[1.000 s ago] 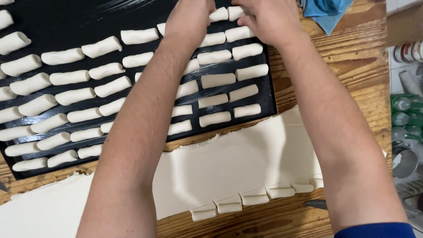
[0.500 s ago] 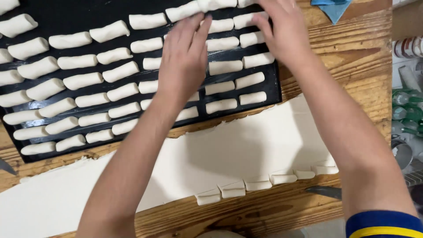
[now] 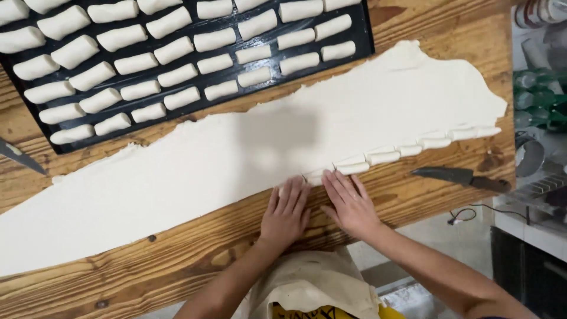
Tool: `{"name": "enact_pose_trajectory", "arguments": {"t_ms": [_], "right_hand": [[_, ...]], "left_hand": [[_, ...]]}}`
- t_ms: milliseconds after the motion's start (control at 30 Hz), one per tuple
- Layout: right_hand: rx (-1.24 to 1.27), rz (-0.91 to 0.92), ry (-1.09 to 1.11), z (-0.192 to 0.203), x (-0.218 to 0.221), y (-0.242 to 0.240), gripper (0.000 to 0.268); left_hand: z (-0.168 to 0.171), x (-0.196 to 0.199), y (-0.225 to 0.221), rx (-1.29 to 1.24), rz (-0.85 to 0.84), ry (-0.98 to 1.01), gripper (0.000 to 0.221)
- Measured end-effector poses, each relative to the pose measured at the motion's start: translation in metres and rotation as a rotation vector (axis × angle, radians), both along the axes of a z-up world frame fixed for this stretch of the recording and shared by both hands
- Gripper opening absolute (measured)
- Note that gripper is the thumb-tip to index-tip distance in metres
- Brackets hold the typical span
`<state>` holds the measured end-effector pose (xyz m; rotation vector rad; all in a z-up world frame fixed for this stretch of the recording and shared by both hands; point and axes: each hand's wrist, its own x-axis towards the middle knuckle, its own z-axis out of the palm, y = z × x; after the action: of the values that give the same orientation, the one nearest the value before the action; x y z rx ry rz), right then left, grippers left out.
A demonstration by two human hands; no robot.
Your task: Arranging small dough pieces on a baking tray and using a dough sheeter machine to flatten dough.
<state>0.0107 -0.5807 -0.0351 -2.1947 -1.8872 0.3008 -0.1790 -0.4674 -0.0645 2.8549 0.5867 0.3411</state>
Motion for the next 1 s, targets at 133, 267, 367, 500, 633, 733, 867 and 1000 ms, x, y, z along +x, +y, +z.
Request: {"name": "enact_pose_trajectory", "arguments": {"t_ms": [133, 267, 367, 500, 633, 733, 867, 1000], "right_hand": [[0.006, -0.02, -0.17, -0.008, 0.0, 0.03, 0.074], [0.154, -0.104, -0.137, -0.038, 0.001, 0.044, 0.031], [0.193, -0.054, -0.084, -0.039, -0.047, 0.043, 0.031], [0.181, 0.022, -0.01, -0.017, -0.093, 0.008, 0.023], [0.166, 0.003, 0.1, -0.021, -0.112, -0.017, 0.042], [0.201, 0.001, 0.12, -0.013, -0.123, -0.018, 0.047], [0.27, -0.049, 0.079, -0.017, -0.121, -0.028, 0.034], [0.171, 0.003, -0.111, -0.002, -0.13, -0.032, 0.048]], "left_hand": [[0.007, 0.029, 0.025, -0.059, 0.118, 0.022, 0.062], [-0.056, 0.018, 0.04, -0.149, 0.029, -0.052, 0.038], [-0.056, -0.014, 0.048, -0.16, 0.069, -0.139, 0.038], [-0.026, -0.122, 0.028, -0.2, 0.066, -0.146, 0.023], [0.006, -0.185, -0.002, -0.075, 0.268, -0.12, 0.037], [0.013, -0.181, -0.013, -0.049, 0.307, -0.156, 0.045], [0.01, -0.178, -0.004, -0.03, 0.317, -0.182, 0.041], [0.025, -0.182, -0.003, -0.071, 0.26, 0.113, 0.047]]}}
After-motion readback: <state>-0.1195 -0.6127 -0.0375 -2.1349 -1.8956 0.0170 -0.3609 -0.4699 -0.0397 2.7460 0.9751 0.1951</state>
